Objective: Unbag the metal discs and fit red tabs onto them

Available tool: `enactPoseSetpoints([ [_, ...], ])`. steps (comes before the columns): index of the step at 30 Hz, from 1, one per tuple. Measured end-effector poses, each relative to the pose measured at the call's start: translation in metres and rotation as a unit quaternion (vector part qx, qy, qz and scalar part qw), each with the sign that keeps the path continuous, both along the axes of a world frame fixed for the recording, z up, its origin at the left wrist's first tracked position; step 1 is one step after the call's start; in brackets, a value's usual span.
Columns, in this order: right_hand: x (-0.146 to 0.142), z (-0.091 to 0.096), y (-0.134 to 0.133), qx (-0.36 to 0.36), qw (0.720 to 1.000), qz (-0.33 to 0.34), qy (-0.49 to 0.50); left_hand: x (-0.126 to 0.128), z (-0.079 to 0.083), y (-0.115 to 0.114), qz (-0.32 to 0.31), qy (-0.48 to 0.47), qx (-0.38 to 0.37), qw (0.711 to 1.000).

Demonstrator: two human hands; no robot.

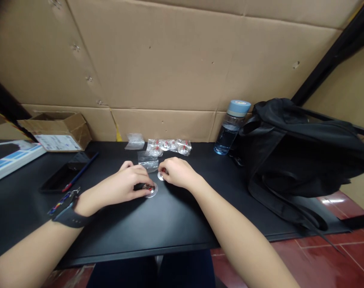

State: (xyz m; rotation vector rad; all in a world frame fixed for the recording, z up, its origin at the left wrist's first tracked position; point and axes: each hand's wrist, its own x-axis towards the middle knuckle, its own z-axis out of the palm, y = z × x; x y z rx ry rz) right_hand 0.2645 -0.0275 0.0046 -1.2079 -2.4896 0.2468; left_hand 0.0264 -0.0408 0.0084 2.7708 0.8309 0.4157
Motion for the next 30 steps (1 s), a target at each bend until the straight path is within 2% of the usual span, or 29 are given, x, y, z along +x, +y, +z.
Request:
enactPoseSetpoints([
  [6, -0.001, 0.01, -0.005, -0.064, 0.997, -0.036, -0.04, 0.0, -0.002, 0.001, -0.006, 0.001, 0.004, 1.0],
  [13, 0.004, 0.012, -0.005, -0.059, 0.995, -0.037, -0.078, 0.0, -0.008, 0.004, -0.023, -0.018, 0.009, 1.0],
  [20, 0.015, 0.017, -0.002, -0.095, 0.988, -0.058, -0.11, -0.007, -0.013, 0.012, -0.013, -0.02, 0.037, 0.999],
  [23, 0.015, 0.019, -0.003, -0.078, 0.988, -0.062, -0.115, -0.008, -0.014, 0.014, -0.006, -0.022, 0.049, 0.999],
  [26, 0.013, 0.018, -0.004, -0.047, 0.991, -0.049, -0.115, -0.006, -0.011, 0.013, 0.018, -0.041, 0.064, 0.997],
  [30, 0.012, 0.015, -0.005, -0.025, 0.995, -0.029, -0.096, -0.005, -0.003, 0.015, 0.101, -0.098, 0.078, 0.987],
])
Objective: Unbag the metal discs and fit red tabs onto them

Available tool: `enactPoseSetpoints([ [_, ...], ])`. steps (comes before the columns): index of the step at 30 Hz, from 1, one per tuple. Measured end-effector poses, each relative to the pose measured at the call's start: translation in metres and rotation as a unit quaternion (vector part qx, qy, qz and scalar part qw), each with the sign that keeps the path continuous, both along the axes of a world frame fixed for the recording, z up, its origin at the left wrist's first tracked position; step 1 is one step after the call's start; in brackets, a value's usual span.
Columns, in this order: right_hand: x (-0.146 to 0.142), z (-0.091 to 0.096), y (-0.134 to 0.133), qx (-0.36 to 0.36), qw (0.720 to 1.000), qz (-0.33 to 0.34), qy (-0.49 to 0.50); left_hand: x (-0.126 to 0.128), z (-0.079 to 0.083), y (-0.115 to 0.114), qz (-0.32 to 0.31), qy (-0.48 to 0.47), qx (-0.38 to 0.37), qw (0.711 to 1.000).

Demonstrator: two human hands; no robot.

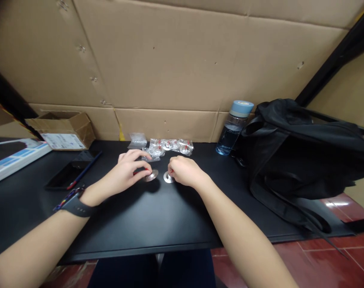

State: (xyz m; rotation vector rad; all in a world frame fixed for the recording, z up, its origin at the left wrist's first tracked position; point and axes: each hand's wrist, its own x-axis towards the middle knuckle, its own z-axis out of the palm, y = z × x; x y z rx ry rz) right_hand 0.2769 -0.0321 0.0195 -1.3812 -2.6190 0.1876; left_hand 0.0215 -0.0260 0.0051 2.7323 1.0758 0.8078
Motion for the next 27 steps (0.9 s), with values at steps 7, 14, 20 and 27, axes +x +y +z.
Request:
enactPoseSetpoints([
  [7, -0.008, 0.003, 0.003, -0.002, 0.973, 0.049, 0.226, -0.006, -0.003, 0.015, 0.095, -0.186, -0.038, 0.977],
  [14, -0.034, -0.009, -0.001, -0.055, 0.873, 0.018, 0.485, 0.009, -0.013, 0.015, 0.06, -0.377, -0.224, 0.897],
  [20, -0.043, -0.017, -0.002, -0.154, 0.804, -0.011, 0.574, 0.014, -0.018, 0.012, 0.038, -0.382, -0.253, 0.888],
  [27, -0.047, -0.018, -0.007, -0.266, 0.736, -0.028, 0.622, 0.014, -0.02, 0.012, 0.05, -0.376, -0.264, 0.887],
])
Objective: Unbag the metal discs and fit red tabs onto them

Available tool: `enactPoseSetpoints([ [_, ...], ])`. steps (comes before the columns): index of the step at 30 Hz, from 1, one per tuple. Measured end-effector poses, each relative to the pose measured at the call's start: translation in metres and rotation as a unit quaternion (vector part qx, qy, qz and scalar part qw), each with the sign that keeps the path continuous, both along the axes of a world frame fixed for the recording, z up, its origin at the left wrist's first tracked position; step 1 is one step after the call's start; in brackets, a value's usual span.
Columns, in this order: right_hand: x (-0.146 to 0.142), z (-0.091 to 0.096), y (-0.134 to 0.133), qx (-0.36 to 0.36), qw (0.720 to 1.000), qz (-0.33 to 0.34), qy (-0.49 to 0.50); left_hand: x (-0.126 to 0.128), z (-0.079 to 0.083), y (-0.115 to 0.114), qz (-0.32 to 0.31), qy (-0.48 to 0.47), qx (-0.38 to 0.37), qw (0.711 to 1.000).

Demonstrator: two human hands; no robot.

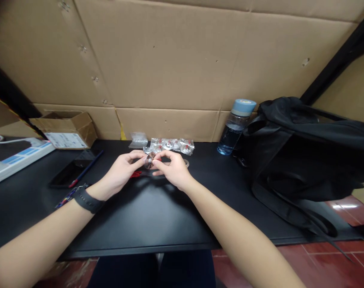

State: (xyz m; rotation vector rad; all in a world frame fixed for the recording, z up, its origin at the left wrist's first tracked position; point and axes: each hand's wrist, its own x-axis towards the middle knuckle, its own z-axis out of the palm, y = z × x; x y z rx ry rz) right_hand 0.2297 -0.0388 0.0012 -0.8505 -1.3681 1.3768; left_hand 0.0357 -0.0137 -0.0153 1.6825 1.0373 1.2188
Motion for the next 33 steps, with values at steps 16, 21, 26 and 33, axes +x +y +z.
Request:
enactPoseSetpoints([
  [16, 0.006, 0.004, 0.0, -0.072, 0.996, 0.047, 0.031, -0.003, 0.001, 0.003, 0.097, 0.136, 0.099, 0.981],
  [21, 0.01, 0.002, 0.003, -0.026, 0.998, 0.057, 0.003, -0.017, 0.001, 0.009, 0.158, 0.282, 0.118, 0.939],
  [26, 0.013, -0.002, 0.005, 0.068, 0.991, 0.021, -0.109, -0.02, -0.008, 0.009, 0.16, 0.374, 0.109, 0.907],
  [33, 0.022, 0.012, 0.005, 0.341, 0.883, 0.002, -0.323, -0.009, -0.01, 0.002, 0.04, 0.42, 0.127, 0.898],
])
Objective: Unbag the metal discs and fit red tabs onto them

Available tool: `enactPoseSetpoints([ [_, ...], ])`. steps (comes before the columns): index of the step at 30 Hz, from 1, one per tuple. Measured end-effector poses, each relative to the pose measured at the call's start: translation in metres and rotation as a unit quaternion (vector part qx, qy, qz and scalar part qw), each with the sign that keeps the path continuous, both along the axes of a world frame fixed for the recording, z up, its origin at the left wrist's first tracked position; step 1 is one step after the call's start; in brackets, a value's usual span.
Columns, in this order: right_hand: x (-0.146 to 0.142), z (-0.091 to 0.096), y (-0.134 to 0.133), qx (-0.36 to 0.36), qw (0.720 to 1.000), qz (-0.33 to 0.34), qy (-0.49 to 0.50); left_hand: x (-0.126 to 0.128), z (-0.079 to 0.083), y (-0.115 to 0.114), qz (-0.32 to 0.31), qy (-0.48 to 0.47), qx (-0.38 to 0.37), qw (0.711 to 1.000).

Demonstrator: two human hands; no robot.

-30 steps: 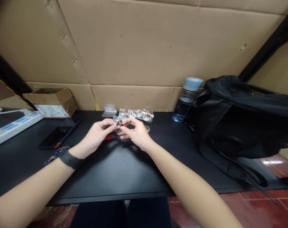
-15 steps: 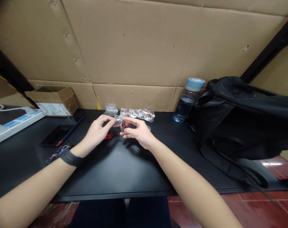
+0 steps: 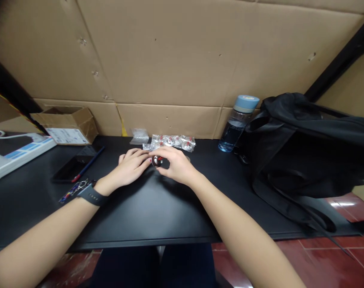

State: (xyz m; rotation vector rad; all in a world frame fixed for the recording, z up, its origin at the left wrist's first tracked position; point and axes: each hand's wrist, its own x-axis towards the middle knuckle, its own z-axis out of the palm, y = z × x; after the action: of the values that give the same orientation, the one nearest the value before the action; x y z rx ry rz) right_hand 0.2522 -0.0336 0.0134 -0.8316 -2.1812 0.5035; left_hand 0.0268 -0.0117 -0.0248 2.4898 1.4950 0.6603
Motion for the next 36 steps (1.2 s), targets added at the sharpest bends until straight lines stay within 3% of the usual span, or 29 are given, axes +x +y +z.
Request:
enactPoseSetpoints([
  [4, 0.009, -0.003, 0.008, 0.045, 0.997, 0.003, -0.057, 0.001, 0.004, -0.005, -0.089, 0.017, -0.022, 0.996],
  [11, 0.024, -0.001, 0.014, 0.024, 0.992, -0.036, -0.119, -0.002, 0.016, -0.02, -0.184, 0.011, -0.084, 0.979],
  [19, 0.027, 0.011, 0.007, -0.015, 0.985, 0.005, -0.171, -0.002, 0.011, -0.027, -0.184, 0.066, -0.081, 0.977],
  [28, 0.031, 0.017, 0.002, -0.087, 0.968, -0.011, -0.237, -0.004, 0.011, -0.028, -0.185, 0.048, -0.099, 0.977],
  [36, 0.029, 0.01, 0.007, -0.09, 0.97, -0.022, -0.227, 0.001, 0.021, -0.033, -0.167, 0.105, -0.166, 0.966],
])
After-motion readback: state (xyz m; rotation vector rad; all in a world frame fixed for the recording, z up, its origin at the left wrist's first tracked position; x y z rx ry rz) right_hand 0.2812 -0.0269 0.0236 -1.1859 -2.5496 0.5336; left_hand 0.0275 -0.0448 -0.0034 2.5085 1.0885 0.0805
